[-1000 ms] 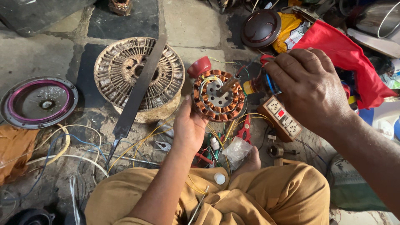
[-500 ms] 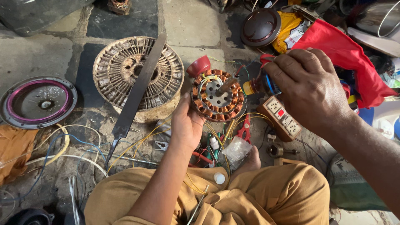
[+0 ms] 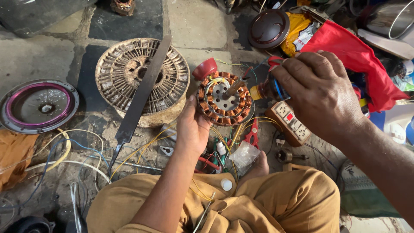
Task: The person sits on the floor and applies a liquid from a bottle onto the copper windings of a motor rotor. They rotate the rotor to coat different sections and use a screwdriver to adjust the windings.
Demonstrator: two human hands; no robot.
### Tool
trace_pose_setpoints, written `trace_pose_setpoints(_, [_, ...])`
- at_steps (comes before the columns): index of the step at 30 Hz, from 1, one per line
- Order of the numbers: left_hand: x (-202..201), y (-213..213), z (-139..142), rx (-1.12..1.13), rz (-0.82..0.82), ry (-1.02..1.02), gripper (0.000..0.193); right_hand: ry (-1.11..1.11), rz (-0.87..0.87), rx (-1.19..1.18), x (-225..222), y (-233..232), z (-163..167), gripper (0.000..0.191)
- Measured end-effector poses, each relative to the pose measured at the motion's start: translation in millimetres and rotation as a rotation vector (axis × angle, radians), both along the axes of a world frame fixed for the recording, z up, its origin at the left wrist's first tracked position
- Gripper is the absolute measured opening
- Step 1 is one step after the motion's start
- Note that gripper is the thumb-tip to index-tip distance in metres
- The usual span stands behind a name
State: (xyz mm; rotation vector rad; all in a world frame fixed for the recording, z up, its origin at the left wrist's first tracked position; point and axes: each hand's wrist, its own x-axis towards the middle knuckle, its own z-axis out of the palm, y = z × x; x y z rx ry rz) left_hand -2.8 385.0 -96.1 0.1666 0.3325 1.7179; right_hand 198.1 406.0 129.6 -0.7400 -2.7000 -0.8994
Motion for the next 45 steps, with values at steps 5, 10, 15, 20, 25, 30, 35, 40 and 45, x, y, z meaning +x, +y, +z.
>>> trace_pose_setpoints(5, [13, -7, -9, 0.060, 0.038, -0.174, 0.034, 0.001, -0.003, -0.002, 0, 4, 0, 0.056])
trace_pose_setpoints(10, [22, -12, -15, 0.111, -0.023, -0.130, 0.038, 0.005, -0.002, -0.003, -2, 8, 0, 0.057])
trace_pose_setpoints(15, [16, -9, -11, 0.052, -0.009, -0.064, 0.038, -0.018, -0.008, 0.047, -2, 8, 0, 0.055])
trace_pose_setpoints(20, [10, -1, -11, -0.007, 0.001, -0.038, 0.037, -0.013, -0.012, 0.022, 0, 7, 0, 0.058])
trace_pose_setpoints(25, [18, -11, -17, 0.131, -0.001, -0.093, 0.036, 0.011, -0.015, -0.023, 2, 8, 0, 0.065])
trace_pose_setpoints(30, [24, -13, -15, 0.083, -0.051, -0.115, 0.042, 0.007, -0.033, -0.013, 2, 10, -1, 0.065])
trace_pose_setpoints(35, [16, -6, -15, 0.027, 0.011, -0.054, 0.038, 0.013, -0.019, -0.008, 0, 10, -3, 0.060])
trace_pose_setpoints(40, [10, -2, -15, 0.010, 0.027, -0.061, 0.036, 0.005, -0.007, 0.011, -2, 9, -2, 0.053])
trace_pose_setpoints(45, [9, -5, -12, 0.044, 0.030, -0.034, 0.035, 0.000, 0.001, 0.010, -2, 6, -1, 0.051])
